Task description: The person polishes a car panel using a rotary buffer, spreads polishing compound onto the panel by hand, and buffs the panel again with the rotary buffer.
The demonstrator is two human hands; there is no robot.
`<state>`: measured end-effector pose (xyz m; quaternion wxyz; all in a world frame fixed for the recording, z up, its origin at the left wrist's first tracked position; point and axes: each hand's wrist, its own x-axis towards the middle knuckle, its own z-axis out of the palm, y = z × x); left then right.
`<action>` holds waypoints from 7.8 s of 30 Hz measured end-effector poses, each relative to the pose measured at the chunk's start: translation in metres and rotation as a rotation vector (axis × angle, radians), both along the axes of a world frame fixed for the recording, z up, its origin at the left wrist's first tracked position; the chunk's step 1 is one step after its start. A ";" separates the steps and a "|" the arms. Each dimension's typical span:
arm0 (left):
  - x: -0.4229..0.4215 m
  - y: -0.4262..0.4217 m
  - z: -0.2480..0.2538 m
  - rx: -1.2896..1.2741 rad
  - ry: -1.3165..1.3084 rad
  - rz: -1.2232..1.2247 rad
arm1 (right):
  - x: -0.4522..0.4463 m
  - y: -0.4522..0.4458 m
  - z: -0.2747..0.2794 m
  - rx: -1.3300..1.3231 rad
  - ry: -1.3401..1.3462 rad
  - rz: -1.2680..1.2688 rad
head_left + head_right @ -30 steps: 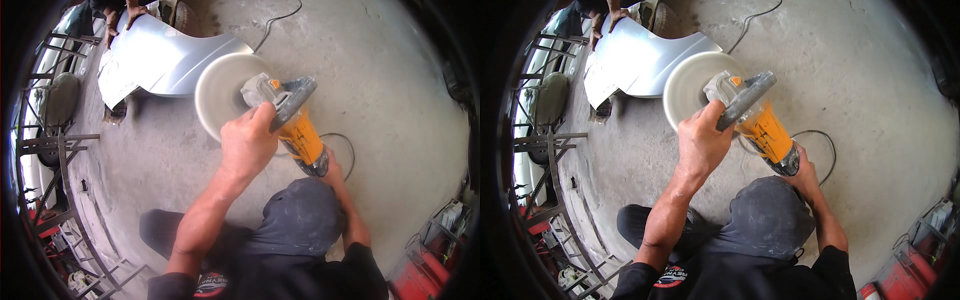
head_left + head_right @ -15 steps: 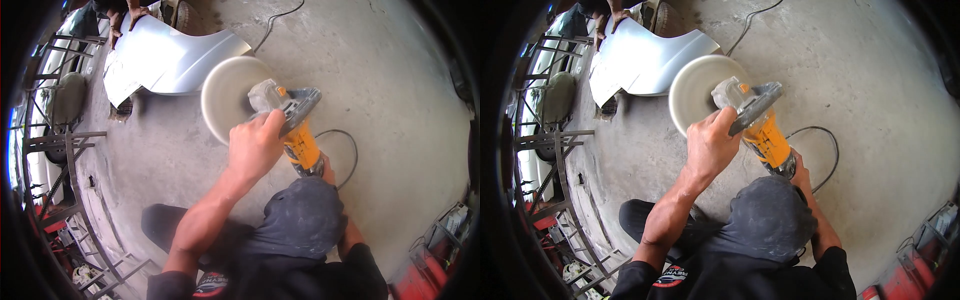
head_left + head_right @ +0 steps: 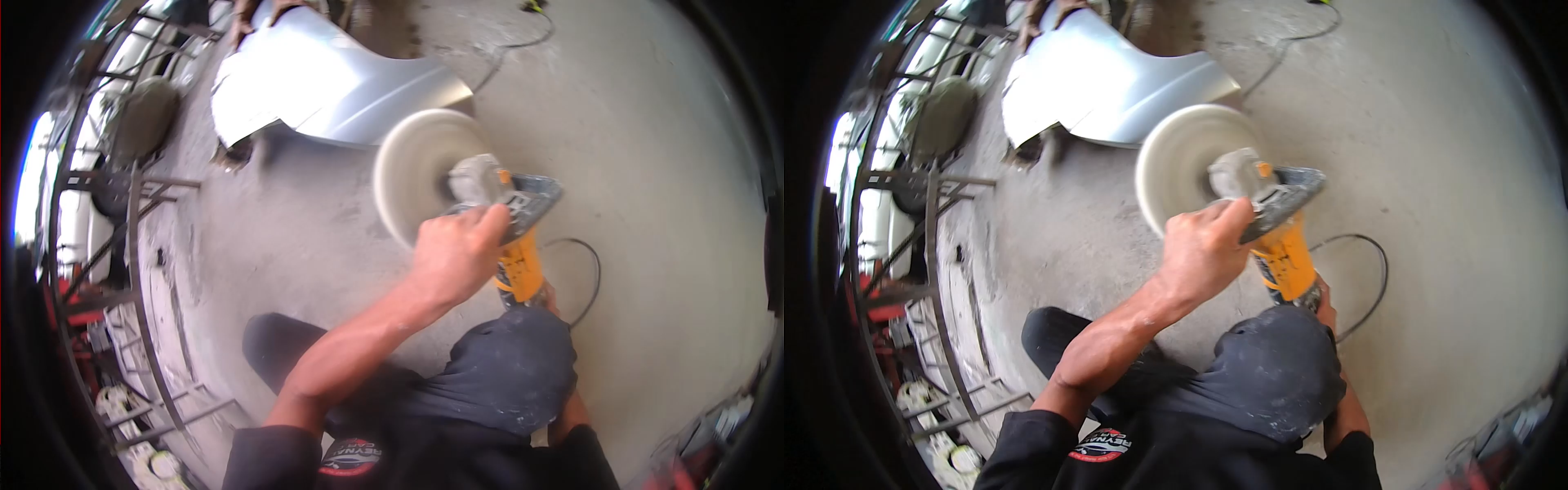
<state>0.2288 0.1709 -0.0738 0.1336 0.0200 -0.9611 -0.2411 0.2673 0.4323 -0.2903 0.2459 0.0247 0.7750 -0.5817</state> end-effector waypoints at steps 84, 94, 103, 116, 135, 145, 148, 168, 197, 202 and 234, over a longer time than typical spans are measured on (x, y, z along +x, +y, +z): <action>0.050 -0.043 0.052 -0.108 0.230 0.210 | -0.041 -0.079 0.083 0.011 0.044 0.349; 0.045 0.014 0.013 0.188 0.084 0.045 | -0.020 -0.008 0.050 -0.188 -0.330 -0.125; 0.052 0.006 0.025 0.197 -0.089 0.118 | -0.021 -0.030 0.097 -0.135 -0.570 -0.127; 0.045 -0.034 0.050 0.006 -0.161 0.339 | -0.045 -0.055 0.071 -0.032 -0.040 0.562; 0.015 -0.010 0.044 0.015 -0.252 0.316 | -0.048 -0.043 0.091 -0.008 -0.103 0.497; -0.001 0.017 0.034 0.016 -0.266 0.262 | -0.047 -0.010 0.075 -0.205 -0.162 0.376; -0.005 0.023 0.029 0.035 -0.269 0.251 | -0.039 -0.004 0.052 -0.323 -0.265 0.217; -0.034 0.053 0.004 0.057 -0.286 0.171 | -0.058 0.039 0.066 -0.081 -0.153 0.333; -0.058 0.074 0.002 0.081 -0.261 0.072 | -0.054 0.067 0.052 -0.050 -0.025 0.228; -0.066 0.063 0.015 0.011 -0.142 0.049 | -0.064 0.047 0.071 -0.036 -0.037 0.233; -0.049 -0.035 0.086 0.296 0.172 0.264 | -0.121 -0.016 0.218 0.200 0.152 0.337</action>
